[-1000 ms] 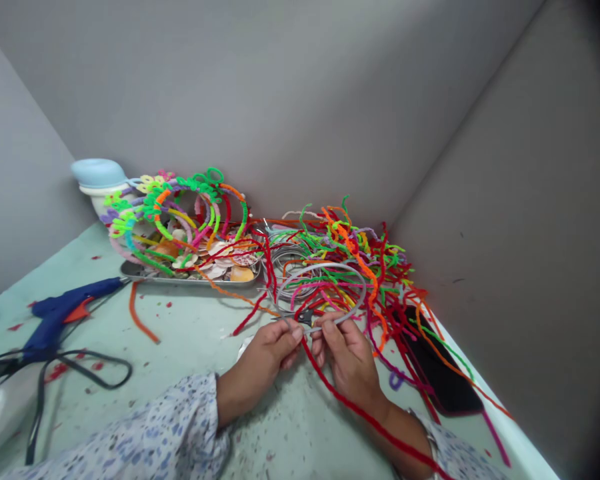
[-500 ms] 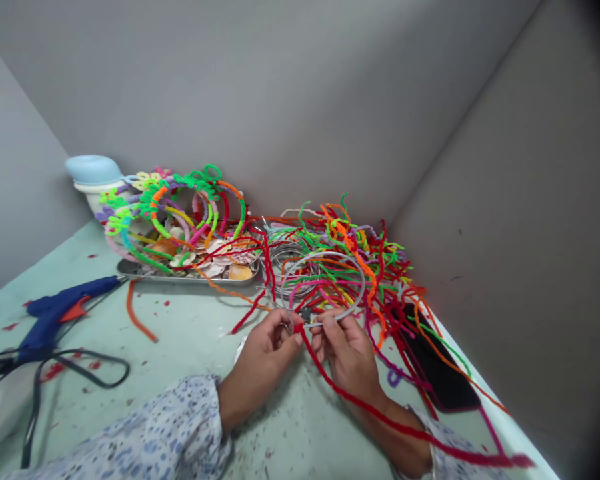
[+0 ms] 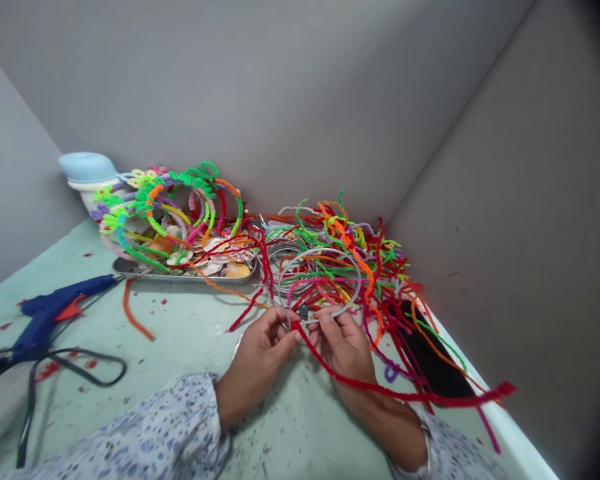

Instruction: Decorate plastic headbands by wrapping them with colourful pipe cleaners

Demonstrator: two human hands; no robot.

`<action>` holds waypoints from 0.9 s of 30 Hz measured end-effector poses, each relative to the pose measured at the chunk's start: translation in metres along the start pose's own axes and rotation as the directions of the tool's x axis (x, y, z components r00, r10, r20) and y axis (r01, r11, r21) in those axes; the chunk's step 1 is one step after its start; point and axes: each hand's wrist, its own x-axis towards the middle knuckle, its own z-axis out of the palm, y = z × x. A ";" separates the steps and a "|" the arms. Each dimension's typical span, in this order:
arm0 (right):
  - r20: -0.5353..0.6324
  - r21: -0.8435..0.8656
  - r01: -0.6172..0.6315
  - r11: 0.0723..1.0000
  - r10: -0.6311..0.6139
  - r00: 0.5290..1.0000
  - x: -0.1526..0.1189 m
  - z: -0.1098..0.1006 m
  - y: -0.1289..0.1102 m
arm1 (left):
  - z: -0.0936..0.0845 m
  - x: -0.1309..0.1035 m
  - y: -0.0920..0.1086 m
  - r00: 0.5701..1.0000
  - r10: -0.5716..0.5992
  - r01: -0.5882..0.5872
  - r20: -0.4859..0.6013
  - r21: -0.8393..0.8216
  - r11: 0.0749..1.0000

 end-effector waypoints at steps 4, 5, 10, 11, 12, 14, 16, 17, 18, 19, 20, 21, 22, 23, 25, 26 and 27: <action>-0.020 -0.012 0.001 1.000 -0.001 1.000 -0.001 0.002 -0.002 | 0.001 0.000 0.000 1.000 0.011 -0.011 -0.014 -0.004 1.000; -0.018 -0.029 0.002 1.000 -0.002 1.000 -0.002 0.003 -0.004 | 0.001 0.000 -0.001 1.000 0.013 -0.014 -0.017 -0.003 1.000; 0.005 -0.136 -0.005 0.991 0.006 1.000 -0.006 0.004 -0.010 | 0.000 0.001 -0.004 1.000 0.011 -0.012 -0.027 -0.040 0.999; 0.013 -0.146 -0.008 0.989 0.010 1.000 -0.006 0.004 -0.009 | 0.000 0.001 -0.004 1.000 0.011 -0.013 -0.029 -0.050 0.999; 0.019 -0.150 -0.010 0.989 0.013 1.000 -0.006 0.003 -0.009 | 0.000 0.001 -0.003 0.999 0.012 -0.014 -0.031 -0.060 0.998; 0.024 -0.155 -0.015 0.988 0.019 1.000 -0.007 0.002 -0.007 | 0.001 0.000 0.000 1.000 0.007 -0.009 -0.028 -0.076 0.997; 0.026 -0.175 -0.008 0.985 0.013 1.000 -0.007 0.001 -0.005 | 0.002 0.000 0.004 1.000 0.010 -0.013 -0.027 -0.098 0.995; 0.029 -0.187 0.002 0.982 0.003 1.000 -0.008 0.002 -0.005 | 0.003 0.000 0.007 1.000 0.012 -0.015 -0.027 -0.111 0.994; 0.036 -0.196 0.013 0.981 -0.006 0.999 -0.008 0.002 -0.006 | 0.004 0.000 0.009 1.000 0.013 -0.016 -0.025 -0.125 0.992; 0.043 -0.196 0.023 0.980 -0.015 0.999 -0.008 0.002 -0.006 | 0.005 0.000 0.011 1.000 0.016 -0.019 -0.023 -0.144 0.989; 0.051 -0.187 0.032 0.982 -0.022 0.998 -0.008 0.002 -0.007 | 0.006 0.000 0.013 1.000 0.019 -0.022 -0.019 -0.164 0.986; 0.063 -0.170 0.035 0.985 -0.025 0.998 -0.009 0.003 -0.007 | 0.006 0.000 0.015 1.000 0.024 -0.026 -0.012 -0.182 0.983; 0.076 -0.150 0.037 0.988 -0.026 0.997 -0.009 0.003 -0.008 | 0.007 -0.001 0.015 1.000 0.028 -0.029 -0.005 -0.194 0.980; 0.090 -0.135 0.038 0.990 -0.026 0.996 -0.008 0.002 -0.007 | 0.007 -0.001 0.016 0.999 0.034 -0.033 -0.001 -0.201 0.979; 0.112 -0.117 0.045 0.992 -0.031 0.993 -0.008 0.001 -0.006 | 0.006 -0.001 0.015 0.999 0.039 -0.038 -0.002 -0.193 0.980; 0.119 -0.110 0.050 0.993 -0.036 0.992 -0.008 0.001 -0.005 | 0.005 -0.001 0.014 0.999 0.035 -0.036 -0.005 -0.182 0.983; 0.120 -0.104 0.055 0.993 -0.043 0.992 -0.008 0.000 -0.004 | 0.004 -0.001 0.013 1.000 0.030 -0.031 -0.010 -0.170 0.985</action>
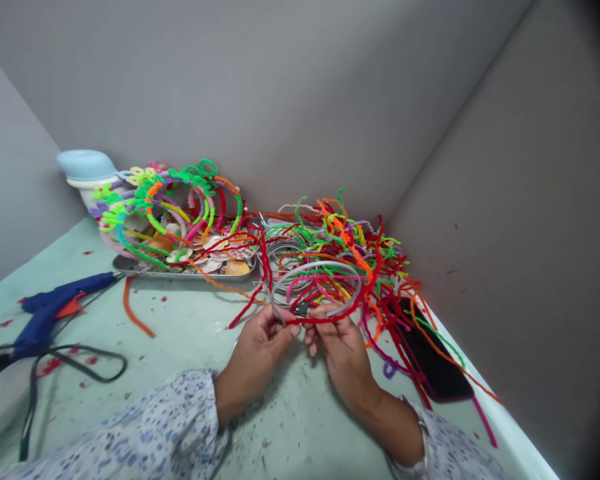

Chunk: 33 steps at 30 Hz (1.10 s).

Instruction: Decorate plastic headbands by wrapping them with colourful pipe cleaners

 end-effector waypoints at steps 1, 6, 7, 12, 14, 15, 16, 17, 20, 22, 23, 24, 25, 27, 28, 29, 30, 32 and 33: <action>-0.002 0.001 0.005 1.000 -0.005 1.000 0.000 0.000 0.001 | -0.001 0.000 -0.001 1.000 -0.006 0.006 -0.008 0.012 1.000; -0.015 -0.051 -0.008 0.999 0.007 1.000 -0.001 0.000 0.000 | -0.002 -0.002 -0.001 1.000 -0.015 0.016 -0.018 0.026 1.000; -0.019 -0.065 -0.014 0.998 0.013 1.000 -0.001 0.001 0.000 | -0.002 -0.002 0.000 1.000 -0.023 0.023 -0.016 0.021 1.000; -0.018 -0.090 -0.015 0.996 0.013 1.000 -0.001 0.002 -0.002 | 0.000 -0.001 0.002 0.995 -0.101 0.100 -0.027 -0.011 0.995; -0.007 -0.085 -0.003 0.996 0.002 1.000 -0.002 0.002 -0.002 | 0.000 -0.001 0.003 0.992 -0.121 0.120 -0.026 -0.015 0.993; -0.001 -0.083 0.006 0.997 -0.007 1.000 -0.002 0.002 -0.002 | 0.000 -0.001 0.003 0.991 -0.128 0.128 -0.024 -0.017 0.992; 0.007 -0.083 0.015 0.996 -0.015 1.000 -0.002 0.002 -0.002 | 0.000 -0.001 0.003 0.990 -0.136 0.135 -0.025 -0.019 0.991; 0.013 -0.083 0.022 0.996 -0.021 1.000 -0.002 0.002 -0.002 | 0.000 -0.001 0.003 0.989 -0.143 0.143 -0.028 -0.021 0.990; 0.019 -0.079 0.029 0.996 -0.027 0.999 -0.003 0.002 -0.002 | 0.000 -0.001 0.003 0.985 -0.164 0.163 -0.046 -0.028 0.986; 0.019 -0.075 0.031 0.997 -0.029 0.999 -0.003 0.002 -0.002 | 0.001 0.000 0.004 0.982 -0.179 0.177 -0.058 -0.036 0.984; 0.019 -0.074 0.033 0.997 -0.032 0.999 -0.003 0.002 -0.002 | 0.001 0.000 0.004 0.981 -0.185 0.183 -0.064 -0.041 0.982; 0.021 -0.075 0.035 0.997 -0.033 0.999 -0.003 0.001 -0.001 | 0.001 0.000 0.004 0.979 -0.192 0.189 -0.070 -0.045 0.981; 0.023 -0.078 0.038 0.996 -0.036 0.999 -0.003 0.001 -0.001 | 0.001 0.000 0.005 0.977 -0.197 0.194 -0.077 -0.050 0.980; 0.024 -0.084 0.046 0.995 -0.044 0.999 -0.002 0.001 0.000 | 0.002 0.001 0.006 0.975 -0.205 0.201 -0.090 -0.056 0.978; 0.023 -0.087 0.049 0.995 -0.047 0.999 -0.002 0.001 0.000 | 0.002 0.001 0.006 0.973 -0.208 0.203 -0.095 -0.058 0.977; 0.023 -0.090 0.052 0.995 -0.050 0.998 -0.002 0.001 0.000 | 0.002 0.001 0.007 0.973 -0.209 0.204 -0.099 -0.058 0.977; 0.024 -0.091 0.051 0.995 -0.049 0.998 -0.002 0.001 0.000 | 0.002 0.001 0.006 0.973 -0.209 0.204 -0.100 -0.059 0.977; 0.021 -0.084 0.046 0.995 -0.044 0.999 -0.002 0.002 0.000 | 0.001 0.001 0.006 0.976 -0.201 0.197 -0.089 -0.052 0.979; 0.015 -0.080 0.039 0.996 -0.038 0.999 -0.002 0.002 -0.001 | 0.001 0.001 0.005 0.978 -0.193 0.191 -0.076 -0.042 0.981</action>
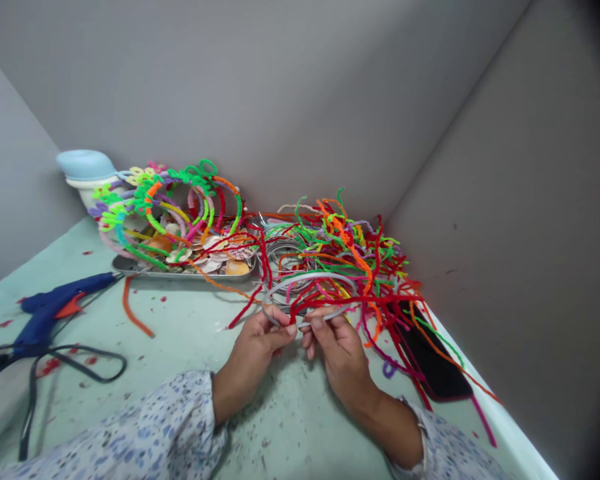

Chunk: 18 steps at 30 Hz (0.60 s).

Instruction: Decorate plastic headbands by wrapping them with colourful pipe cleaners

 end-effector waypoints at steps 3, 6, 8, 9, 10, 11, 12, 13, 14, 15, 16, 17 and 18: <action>-0.021 0.002 -0.020 1.000 0.020 1.000 0.000 0.000 -0.002 | -0.001 -0.001 -0.003 0.999 0.027 -0.028 0.034 0.040 0.999; -0.035 -0.004 -0.027 1.000 0.026 0.999 0.001 0.000 -0.003 | -0.002 -0.001 -0.005 0.998 0.060 -0.063 0.035 0.081 0.995; -0.038 0.003 -0.031 1.000 0.031 0.999 0.001 -0.001 -0.003 | -0.001 -0.002 -0.005 0.996 0.080 -0.083 0.032 0.112 0.990; -0.037 0.006 -0.032 0.999 0.033 0.999 0.001 -0.001 -0.002 | -0.001 -0.002 -0.005 0.996 0.085 -0.088 0.029 0.125 0.988; -0.036 0.006 -0.033 0.999 0.033 0.999 0.001 -0.001 -0.002 | -0.001 -0.002 -0.005 0.996 0.086 -0.089 0.026 0.136 0.987; -0.033 0.004 -0.033 0.999 0.033 0.999 0.001 -0.001 -0.002 | -0.001 -0.002 -0.004 0.996 0.084 -0.087 0.022 0.143 0.986; -0.029 0.000 -0.033 0.999 0.033 0.999 0.001 0.000 -0.002 | -0.001 -0.002 -0.004 0.997 0.079 -0.081 0.018 0.145 0.986; -0.025 -0.005 -0.032 0.999 0.031 0.999 0.000 0.000 -0.003 | -0.001 -0.002 -0.004 0.997 0.070 -0.072 0.016 0.141 0.987; -0.022 -0.010 -0.030 1.000 0.030 0.999 0.000 0.000 -0.003 | -0.001 -0.002 -0.004 0.998 0.060 -0.061 0.016 0.134 0.989; -0.019 -0.014 -0.028 1.000 0.028 0.999 -0.001 0.000 -0.003 | -0.001 -0.002 -0.004 0.999 0.050 -0.051 0.015 0.122 0.991; -0.017 -0.015 -0.026 1.000 0.025 1.000 -0.001 0.001 -0.003 | -0.001 -0.001 -0.005 0.999 0.039 -0.041 0.014 0.110 0.993; -0.015 -0.015 -0.023 1.000 0.023 1.000 -0.001 0.001 -0.002 | -0.001 -0.001 -0.005 0.999 0.030 -0.031 0.013 0.098 0.995; -0.015 -0.015 -0.021 1.000 0.021 1.000 -0.002 0.001 -0.002 | -0.001 -0.001 -0.005 1.000 0.021 -0.022 0.011 0.087 0.996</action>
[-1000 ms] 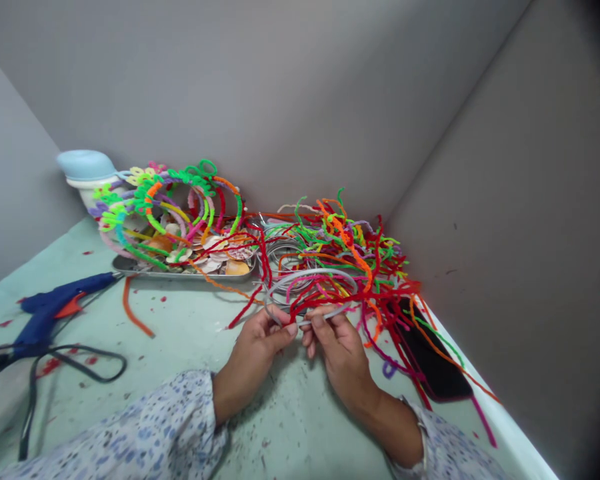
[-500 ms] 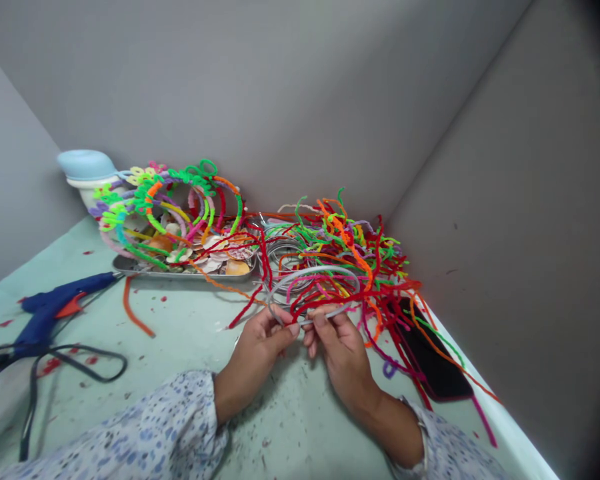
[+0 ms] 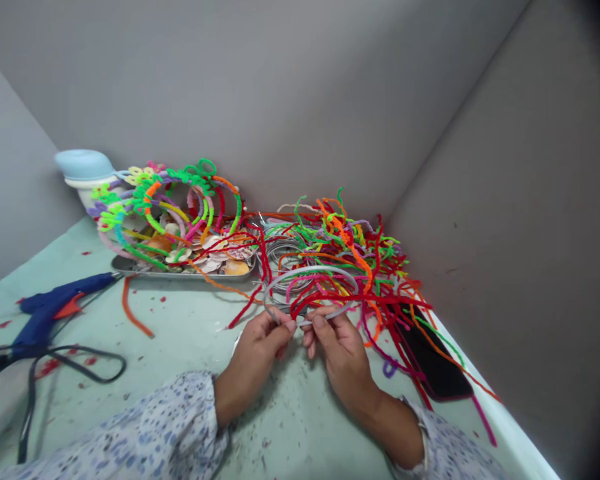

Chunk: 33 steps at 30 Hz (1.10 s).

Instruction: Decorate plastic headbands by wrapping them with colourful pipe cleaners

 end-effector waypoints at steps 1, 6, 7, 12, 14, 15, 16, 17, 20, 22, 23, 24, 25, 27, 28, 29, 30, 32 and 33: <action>0.000 0.002 0.001 1.000 -0.001 1.000 0.000 0.000 0.000 | 0.000 0.000 0.000 1.000 -0.007 0.007 -0.003 -0.008 1.000; 0.016 -0.018 0.033 0.999 -0.032 0.999 -0.002 0.001 0.001 | 0.000 0.002 0.001 1.000 -0.018 0.017 -0.004 -0.068 0.998; 0.021 -0.027 0.038 0.999 -0.037 0.999 -0.002 0.001 0.002 | 0.000 0.002 0.001 1.000 -0.024 0.023 -0.006 -0.079 0.997; 0.020 -0.025 0.021 0.999 -0.020 1.000 -0.002 0.000 0.004 | 0.000 0.001 0.001 1.000 -0.017 0.016 -0.022 -0.032 0.999; 0.005 -0.003 -0.011 1.000 0.011 1.000 -0.001 0.000 0.003 | 0.000 -0.001 0.001 1.000 0.022 -0.022 -0.016 0.032 0.999; -0.002 0.009 -0.026 1.000 0.026 1.000 0.000 -0.001 0.003 | 0.000 -0.001 0.000 0.999 0.042 -0.041 -0.007 0.058 0.997; -0.007 0.019 -0.037 0.999 0.037 0.999 0.000 -0.001 0.002 | 0.000 -0.002 -0.001 0.998 0.057 -0.057 0.005 0.078 0.995; -0.013 0.030 -0.043 0.999 0.043 0.999 0.001 -0.001 0.002 | 0.000 -0.002 -0.001 0.997 0.070 -0.071 0.014 0.093 0.993; -0.028 0.057 -0.050 0.997 0.052 0.998 0.003 0.000 0.000 | 0.000 -0.004 -0.004 0.993 0.115 -0.113 -0.005 0.142 0.983; -0.036 0.066 -0.054 0.996 0.057 0.998 0.004 0.000 0.000 | 0.000 -0.005 -0.004 0.982 0.180 -0.167 -0.050 0.198 0.966; -0.037 0.067 -0.056 0.996 0.059 0.998 0.004 0.000 0.000 | 0.000 -0.005 -0.003 0.972 0.224 -0.203 -0.068 0.232 0.951; -0.035 0.069 -0.058 0.996 0.060 0.998 0.004 0.000 0.001 | 0.000 -0.006 -0.002 0.960 0.270 -0.241 -0.075 0.271 0.932; -0.035 0.071 -0.061 0.996 0.063 0.997 0.004 -0.001 0.001 | 0.000 -0.007 -0.001 0.947 0.314 -0.278 -0.070 0.315 0.908; -0.029 0.077 -0.067 0.995 0.070 0.997 0.004 -0.002 0.002 | 0.000 -0.008 0.000 0.923 0.383 -0.336 -0.037 0.406 0.850; -0.028 0.079 -0.070 0.994 0.072 0.997 0.004 -0.002 0.002 | -0.001 -0.008 0.001 0.915 0.403 -0.355 -0.016 0.444 0.823; -0.029 0.082 -0.071 0.994 0.074 0.997 0.005 -0.003 0.003 | -0.001 -0.008 0.001 0.910 0.415 -0.365 0.000 0.475 0.801; -0.029 0.085 -0.072 0.994 0.074 0.997 0.005 -0.003 0.003 | -0.001 -0.008 0.001 0.908 0.420 -0.368 0.009 0.499 0.785; -0.027 0.095 -0.067 0.993 0.070 0.997 0.005 -0.003 0.004 | -0.002 -0.008 0.000 0.908 0.419 -0.362 0.014 0.529 0.767; -0.024 0.101 -0.066 0.993 0.069 0.997 0.005 -0.003 0.004 | -0.002 -0.007 -0.001 0.910 0.415 -0.359 0.017 0.537 0.763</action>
